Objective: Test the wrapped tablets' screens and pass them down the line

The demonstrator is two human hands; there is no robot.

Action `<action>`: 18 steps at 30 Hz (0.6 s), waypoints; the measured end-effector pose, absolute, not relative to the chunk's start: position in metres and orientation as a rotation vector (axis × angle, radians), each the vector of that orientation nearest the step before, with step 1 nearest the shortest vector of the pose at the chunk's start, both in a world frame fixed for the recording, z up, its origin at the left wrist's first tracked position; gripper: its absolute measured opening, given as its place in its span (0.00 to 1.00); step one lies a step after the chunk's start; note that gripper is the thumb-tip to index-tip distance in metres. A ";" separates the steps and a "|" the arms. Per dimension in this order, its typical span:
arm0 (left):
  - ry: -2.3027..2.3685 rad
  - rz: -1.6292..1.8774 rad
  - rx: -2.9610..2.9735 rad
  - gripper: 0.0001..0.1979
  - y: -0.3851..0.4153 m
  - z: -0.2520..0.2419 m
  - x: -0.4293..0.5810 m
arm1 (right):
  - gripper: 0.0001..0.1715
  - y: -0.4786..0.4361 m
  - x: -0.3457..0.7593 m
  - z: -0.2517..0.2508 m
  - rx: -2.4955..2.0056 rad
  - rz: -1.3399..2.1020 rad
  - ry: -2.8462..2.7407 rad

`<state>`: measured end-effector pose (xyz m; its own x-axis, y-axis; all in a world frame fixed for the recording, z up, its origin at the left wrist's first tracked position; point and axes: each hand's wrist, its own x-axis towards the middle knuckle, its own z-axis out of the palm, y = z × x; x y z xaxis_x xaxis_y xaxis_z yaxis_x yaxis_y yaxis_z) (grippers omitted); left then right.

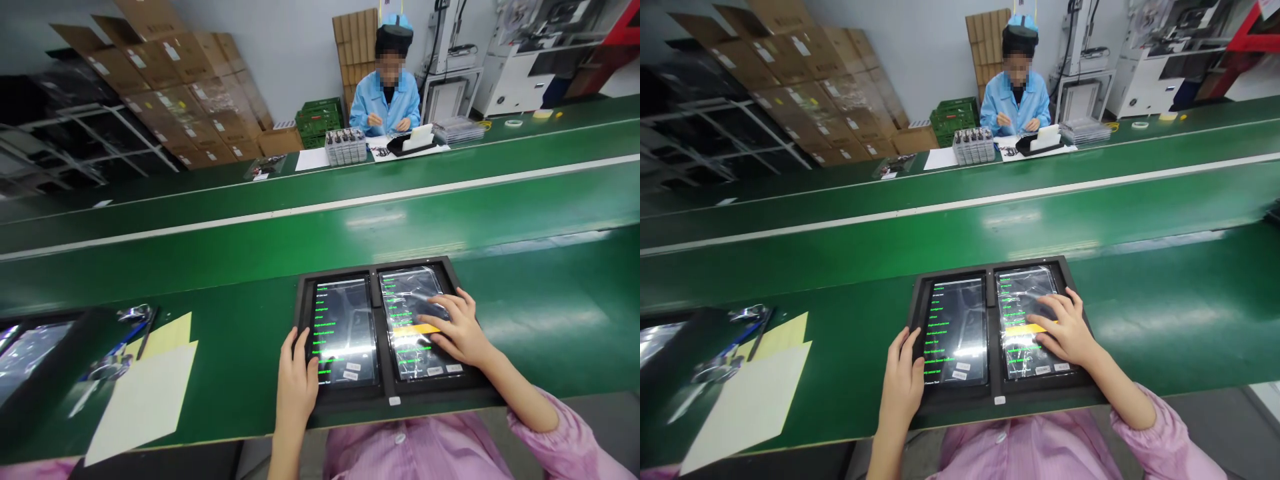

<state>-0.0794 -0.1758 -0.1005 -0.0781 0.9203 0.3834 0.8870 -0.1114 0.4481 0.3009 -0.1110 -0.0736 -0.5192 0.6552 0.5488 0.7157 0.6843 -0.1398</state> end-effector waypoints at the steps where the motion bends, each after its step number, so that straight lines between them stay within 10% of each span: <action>1: 2.042 0.953 2.100 0.22 -0.177 -0.101 -0.080 | 0.18 -0.110 0.303 -0.074 -1.067 -0.139 -2.295; 18: 1.927 1.040 2.328 0.22 -0.174 -0.102 -0.078 | 0.23 -0.106 0.299 -0.080 -1.242 -0.049 -2.407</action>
